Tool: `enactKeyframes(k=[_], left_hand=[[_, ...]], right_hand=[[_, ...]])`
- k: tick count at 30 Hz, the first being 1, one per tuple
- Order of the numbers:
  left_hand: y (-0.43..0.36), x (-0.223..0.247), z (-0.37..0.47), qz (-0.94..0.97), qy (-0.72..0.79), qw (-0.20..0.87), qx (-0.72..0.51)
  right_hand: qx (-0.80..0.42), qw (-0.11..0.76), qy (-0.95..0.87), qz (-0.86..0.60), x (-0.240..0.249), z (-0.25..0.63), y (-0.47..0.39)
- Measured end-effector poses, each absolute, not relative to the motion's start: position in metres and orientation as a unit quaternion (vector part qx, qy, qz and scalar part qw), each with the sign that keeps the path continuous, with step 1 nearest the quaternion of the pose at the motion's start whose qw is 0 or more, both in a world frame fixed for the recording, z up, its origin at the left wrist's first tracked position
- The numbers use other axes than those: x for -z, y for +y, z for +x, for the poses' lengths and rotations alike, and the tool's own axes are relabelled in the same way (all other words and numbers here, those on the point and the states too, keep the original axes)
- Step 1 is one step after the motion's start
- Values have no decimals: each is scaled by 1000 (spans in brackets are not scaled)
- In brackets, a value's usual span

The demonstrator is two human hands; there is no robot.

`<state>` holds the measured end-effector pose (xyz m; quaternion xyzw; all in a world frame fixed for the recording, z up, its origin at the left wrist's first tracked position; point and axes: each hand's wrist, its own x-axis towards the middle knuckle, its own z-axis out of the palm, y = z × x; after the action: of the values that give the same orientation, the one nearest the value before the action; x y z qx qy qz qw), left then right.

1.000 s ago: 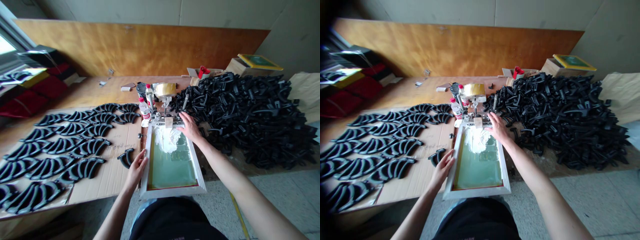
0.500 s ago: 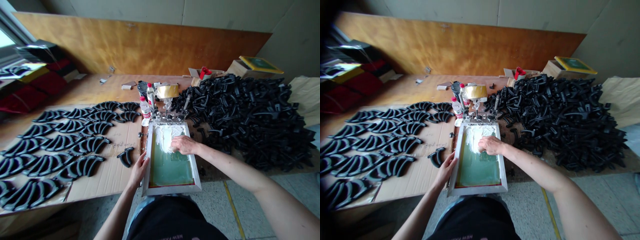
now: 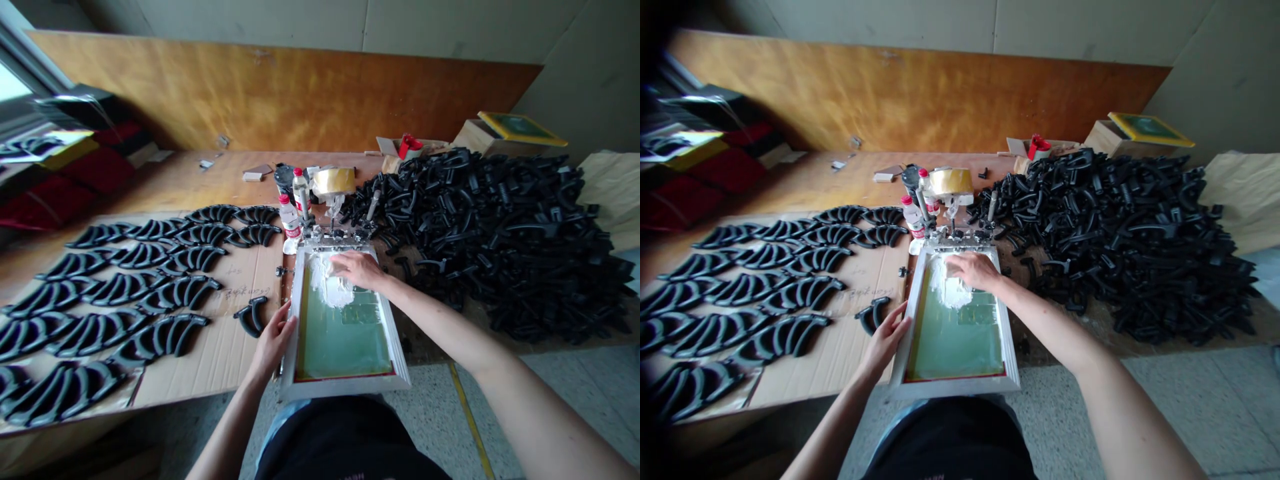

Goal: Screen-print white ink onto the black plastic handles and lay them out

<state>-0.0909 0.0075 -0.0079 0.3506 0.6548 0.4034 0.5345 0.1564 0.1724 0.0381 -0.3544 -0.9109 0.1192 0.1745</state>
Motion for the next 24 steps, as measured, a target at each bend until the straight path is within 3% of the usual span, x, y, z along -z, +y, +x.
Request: enactKeyframes(k=[8, 13, 18, 21, 24], left_hand=[[34, -85, -85, 346, 615, 496, -506], [79, -111, -68, 351, 514, 448, -642], [64, -78, -35, 269, 540, 514, -610], [28, -35, -12, 225, 555, 646, -474], [-2, -1, -12, 167, 578, 675, -427]], right_hand=[[-49, 300, -734, -607, -55, 219, 219], [-97, 240, -781, -568, -6, 235, 171], [-146, 149, -853, -479, 19, 189, 125], [-131, 166, -852, -479, 11, 157, 93], [-138, 181, -907, -355, 6, 138, 64]])
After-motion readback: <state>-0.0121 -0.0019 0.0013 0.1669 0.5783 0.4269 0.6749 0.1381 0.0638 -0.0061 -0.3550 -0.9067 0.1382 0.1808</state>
